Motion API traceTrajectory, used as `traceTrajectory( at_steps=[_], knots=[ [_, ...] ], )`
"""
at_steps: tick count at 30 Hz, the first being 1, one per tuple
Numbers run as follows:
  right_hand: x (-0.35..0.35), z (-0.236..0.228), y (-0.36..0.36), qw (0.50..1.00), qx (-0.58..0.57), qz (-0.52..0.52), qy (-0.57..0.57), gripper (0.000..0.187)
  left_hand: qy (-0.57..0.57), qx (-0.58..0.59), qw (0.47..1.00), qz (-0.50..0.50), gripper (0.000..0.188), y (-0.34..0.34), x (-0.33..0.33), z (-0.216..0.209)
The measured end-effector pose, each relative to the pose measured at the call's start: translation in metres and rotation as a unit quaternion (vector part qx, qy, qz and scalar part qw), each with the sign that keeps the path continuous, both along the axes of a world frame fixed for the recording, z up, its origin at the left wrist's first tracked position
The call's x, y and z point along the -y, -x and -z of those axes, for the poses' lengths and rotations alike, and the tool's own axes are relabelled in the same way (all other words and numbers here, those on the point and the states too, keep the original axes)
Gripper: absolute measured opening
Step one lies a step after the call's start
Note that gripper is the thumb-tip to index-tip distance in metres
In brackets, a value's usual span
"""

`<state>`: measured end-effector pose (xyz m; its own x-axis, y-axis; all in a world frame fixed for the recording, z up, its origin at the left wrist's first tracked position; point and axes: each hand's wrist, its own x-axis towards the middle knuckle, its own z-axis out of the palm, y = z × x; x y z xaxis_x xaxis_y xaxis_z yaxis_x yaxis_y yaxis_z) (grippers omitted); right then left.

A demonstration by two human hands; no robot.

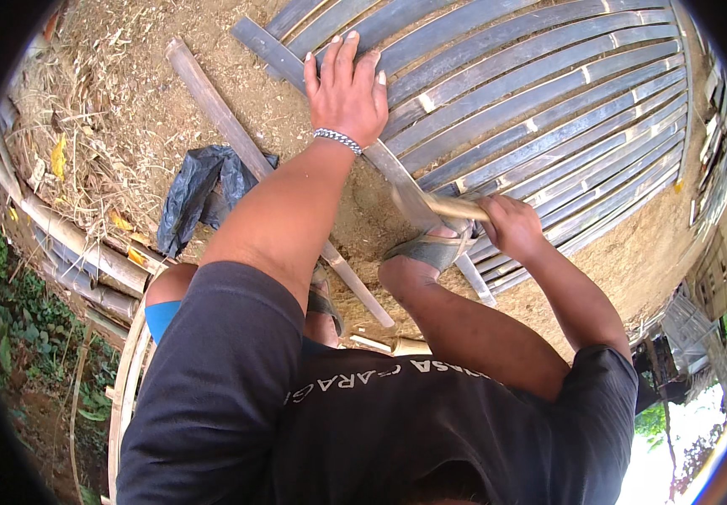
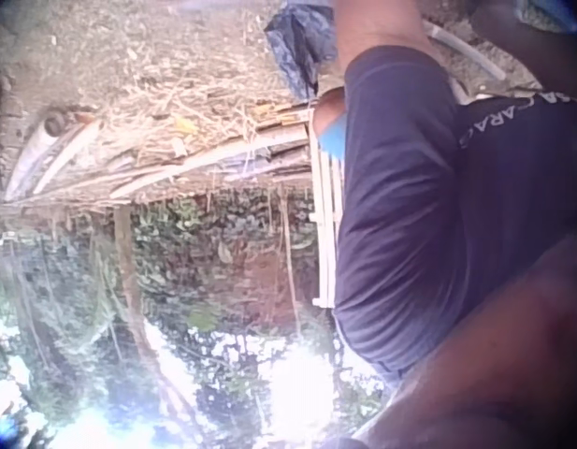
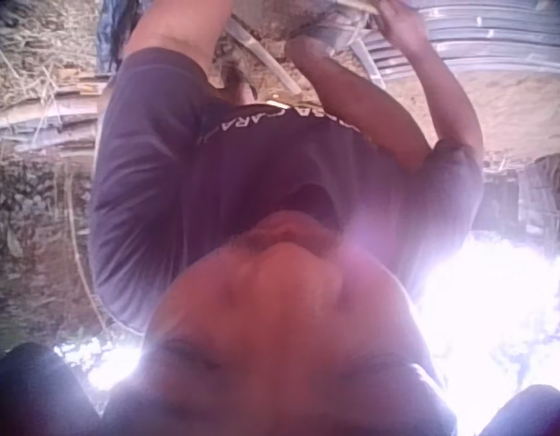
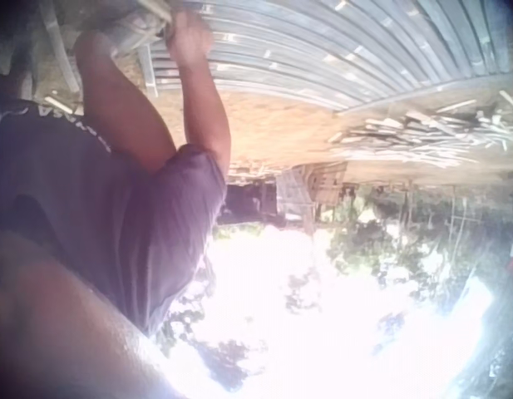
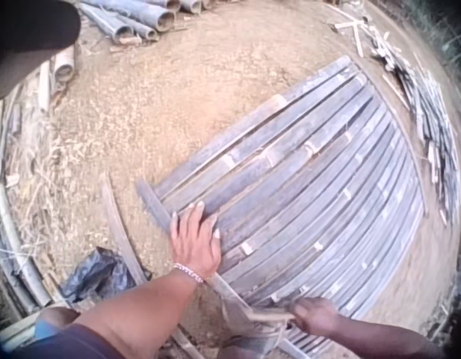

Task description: The person secures bamboo slats to a wooden frame by driving nails with a small axe while sitting on the ground. They retrieve nails from a plastic bag and hammer them through the bamboo and into the underlying wood.

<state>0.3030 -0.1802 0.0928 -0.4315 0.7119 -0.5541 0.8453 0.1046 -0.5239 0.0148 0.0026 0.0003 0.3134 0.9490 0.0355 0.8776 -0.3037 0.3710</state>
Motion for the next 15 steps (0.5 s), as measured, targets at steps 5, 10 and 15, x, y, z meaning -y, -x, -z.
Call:
traceTrajectory(
  at_steps=[5, 10, 15],
  knots=[
    [-0.008, 0.000, -0.004, 0.997, -0.031, -0.024, -0.065, 0.047, -0.013, 0.023, 1.000, 0.002, 0.036, 0.001, 0.000, 0.005],
    [-0.016, -0.005, -0.002, 0.993, -0.086, -0.006, -0.085, 0.038, -0.010, 0.014, 1.000, -0.002, 0.034, 0.000, -0.001, 0.002],
    [-0.008, 0.002, -0.009, 0.999, 0.033, -0.042, 0.001, 0.029, -0.010, 0.015, 1.000, 0.004, 0.035, 0.002, 0.001, 0.003]
  ],
)
